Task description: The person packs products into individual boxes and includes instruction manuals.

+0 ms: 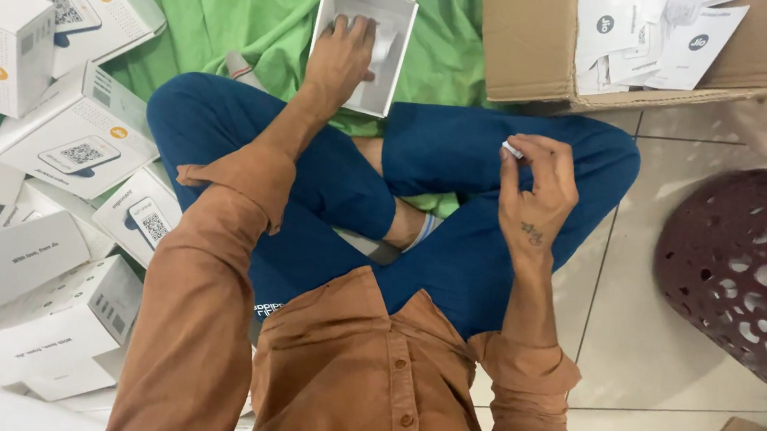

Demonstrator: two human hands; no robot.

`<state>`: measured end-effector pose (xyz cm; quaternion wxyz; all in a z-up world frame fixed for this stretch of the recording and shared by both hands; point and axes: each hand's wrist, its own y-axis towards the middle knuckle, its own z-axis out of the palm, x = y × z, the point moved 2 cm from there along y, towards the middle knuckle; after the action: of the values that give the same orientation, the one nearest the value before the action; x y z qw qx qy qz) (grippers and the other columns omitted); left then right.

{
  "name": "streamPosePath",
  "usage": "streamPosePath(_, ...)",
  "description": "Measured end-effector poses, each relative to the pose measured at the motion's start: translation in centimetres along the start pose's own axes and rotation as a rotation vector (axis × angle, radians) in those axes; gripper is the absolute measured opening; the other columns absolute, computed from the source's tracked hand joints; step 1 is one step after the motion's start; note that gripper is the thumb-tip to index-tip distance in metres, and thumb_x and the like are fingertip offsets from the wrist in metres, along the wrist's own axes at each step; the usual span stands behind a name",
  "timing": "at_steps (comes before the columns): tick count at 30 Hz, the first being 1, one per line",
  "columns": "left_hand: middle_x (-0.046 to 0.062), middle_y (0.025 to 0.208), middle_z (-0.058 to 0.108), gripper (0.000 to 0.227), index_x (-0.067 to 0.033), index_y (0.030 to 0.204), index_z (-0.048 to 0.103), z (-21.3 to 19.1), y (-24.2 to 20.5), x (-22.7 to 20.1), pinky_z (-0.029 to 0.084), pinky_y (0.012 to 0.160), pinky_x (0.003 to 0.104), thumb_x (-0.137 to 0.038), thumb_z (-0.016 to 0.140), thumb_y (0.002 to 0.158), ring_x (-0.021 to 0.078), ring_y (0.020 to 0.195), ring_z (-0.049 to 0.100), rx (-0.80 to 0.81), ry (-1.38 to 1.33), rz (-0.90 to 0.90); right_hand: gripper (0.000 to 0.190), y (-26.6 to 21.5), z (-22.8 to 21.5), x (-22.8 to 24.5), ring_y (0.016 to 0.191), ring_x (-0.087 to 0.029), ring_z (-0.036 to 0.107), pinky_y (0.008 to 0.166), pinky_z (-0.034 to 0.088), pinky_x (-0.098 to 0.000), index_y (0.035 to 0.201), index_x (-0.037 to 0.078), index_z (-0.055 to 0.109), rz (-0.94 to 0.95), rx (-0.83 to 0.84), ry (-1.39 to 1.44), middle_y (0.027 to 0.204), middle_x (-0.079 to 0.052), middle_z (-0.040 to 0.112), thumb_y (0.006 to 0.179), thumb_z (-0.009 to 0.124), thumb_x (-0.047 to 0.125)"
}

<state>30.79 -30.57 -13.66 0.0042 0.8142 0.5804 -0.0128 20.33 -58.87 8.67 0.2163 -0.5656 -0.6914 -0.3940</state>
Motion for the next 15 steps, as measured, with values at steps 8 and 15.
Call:
streamPosePath(8, 0.010, 0.102, 0.066, 0.024, -0.0048, 0.112, 0.064, -10.2, -1.9, -2.0, 0.054, 0.070, 0.047, -0.010, 0.072, 0.089, 0.0346, 0.092, 0.066, -0.109, -0.153, -0.065, 0.017, -1.3, -2.7, -1.3, 0.095, -0.020, 0.071, 0.079, 0.060, -0.0301, 0.112, -0.001, 0.071, 0.108, -0.049, 0.052, 0.114, -0.013, 0.067, 0.097, 0.075, -0.008)
streamPosePath(15, 0.019, 0.117, 0.065, 0.041, -0.0051, 0.128, 0.060, -20.5, 8.3, -17.4, 0.052, 0.091, 0.048, -0.012, 0.078, 0.092, 0.0422, 0.110, 0.062, -0.475, -0.973, 0.212, 0.019, 4.2, -5.0, -8.1, 0.106, -0.019, 0.065, 0.091, 0.057, -0.0260, 0.126, 0.000, 0.068, 0.050, -0.435, 0.152, 0.125, -0.011, 0.059, 0.109, 0.074, -0.008)
